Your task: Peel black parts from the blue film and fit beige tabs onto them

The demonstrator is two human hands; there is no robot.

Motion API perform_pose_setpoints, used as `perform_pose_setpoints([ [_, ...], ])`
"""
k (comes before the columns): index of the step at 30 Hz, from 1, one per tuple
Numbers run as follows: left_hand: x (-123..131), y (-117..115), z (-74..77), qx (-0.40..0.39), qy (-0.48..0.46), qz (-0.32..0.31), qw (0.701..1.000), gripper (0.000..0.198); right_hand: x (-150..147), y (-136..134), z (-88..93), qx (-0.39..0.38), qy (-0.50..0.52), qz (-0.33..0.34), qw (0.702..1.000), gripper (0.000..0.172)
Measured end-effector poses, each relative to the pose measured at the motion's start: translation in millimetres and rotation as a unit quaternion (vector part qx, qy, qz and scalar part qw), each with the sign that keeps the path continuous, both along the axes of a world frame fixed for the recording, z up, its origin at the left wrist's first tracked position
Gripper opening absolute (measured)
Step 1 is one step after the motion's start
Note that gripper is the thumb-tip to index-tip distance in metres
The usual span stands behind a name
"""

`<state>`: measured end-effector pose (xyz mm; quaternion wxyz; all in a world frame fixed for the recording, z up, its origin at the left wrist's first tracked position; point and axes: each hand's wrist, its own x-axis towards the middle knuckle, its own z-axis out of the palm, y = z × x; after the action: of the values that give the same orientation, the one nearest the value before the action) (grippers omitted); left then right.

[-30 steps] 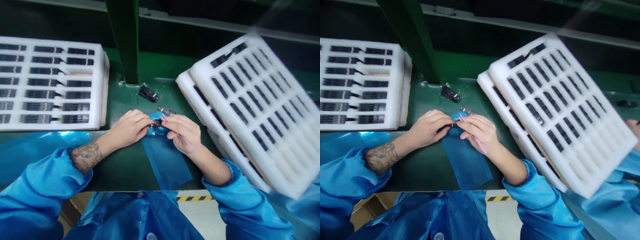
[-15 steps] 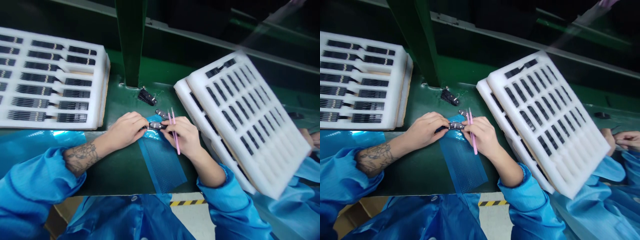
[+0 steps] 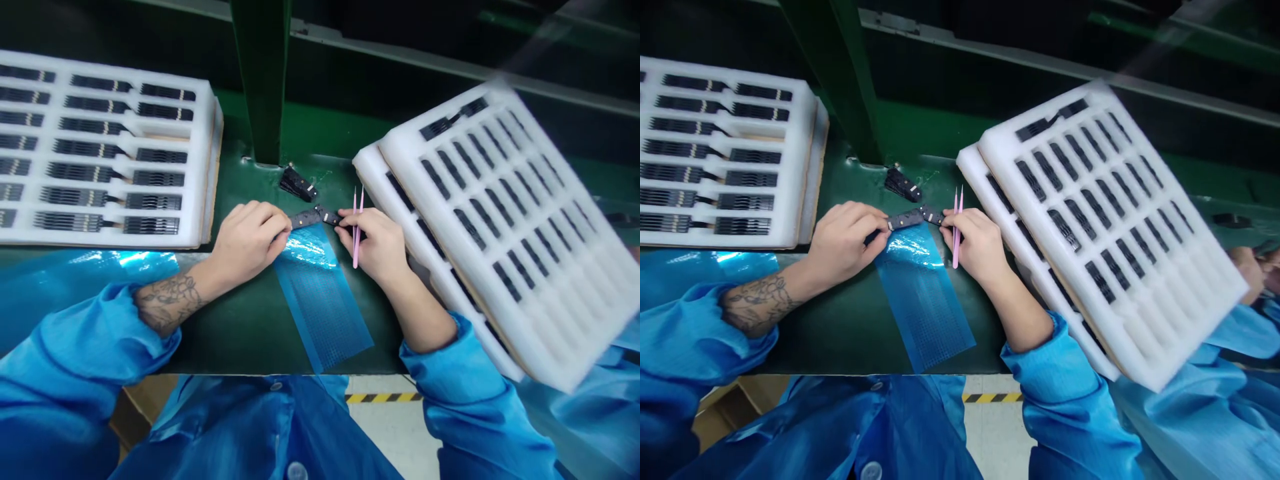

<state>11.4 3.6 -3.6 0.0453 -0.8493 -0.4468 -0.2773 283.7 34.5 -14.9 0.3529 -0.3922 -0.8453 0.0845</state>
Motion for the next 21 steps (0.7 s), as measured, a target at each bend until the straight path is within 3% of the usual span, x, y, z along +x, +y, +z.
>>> perform_pose_setpoints([
  [3, -2, 2, -1.8, 0.024, 0.036, 0.033, 0.999, 0.011, 0, 0, 1.7, 0.012, 0.001, -0.003, 1.0, 0.004],
  [10, -2, 2, -4.5, -0.063, 0.059, 0.022, 0.996, 0.019, -8, 2, -1.4, 0.015, 0.016, -0.029, 0.999, 0.004],
  [13, -4, 1, -1.4, -0.102, 0.03, -0.035, 0.994, 0.022, -8, 5, -4.3, -0.016, 0.008, -0.028, 0.999, 0.006],
  [15, -6, 0, -0.2, -0.126, 0.026, -0.09, 0.988, 0.034, -6, 4, -3.4, -0.029, 0.012, -0.029, 0.999, 0.009],
  [18, -9, 1, -1.4, -0.151, 0.031, -0.129, 0.98, 0.045, -3, -6, 3.2, -0.057, 0.066, -0.036, 0.996, 0.023],
  [21, -10, 3, -4.7, -0.16, 0.026, -0.128, 0.978, 0.041, -4, -23, 12.3, -0.163, 0.187, -0.012, 0.969, 0.048],
])
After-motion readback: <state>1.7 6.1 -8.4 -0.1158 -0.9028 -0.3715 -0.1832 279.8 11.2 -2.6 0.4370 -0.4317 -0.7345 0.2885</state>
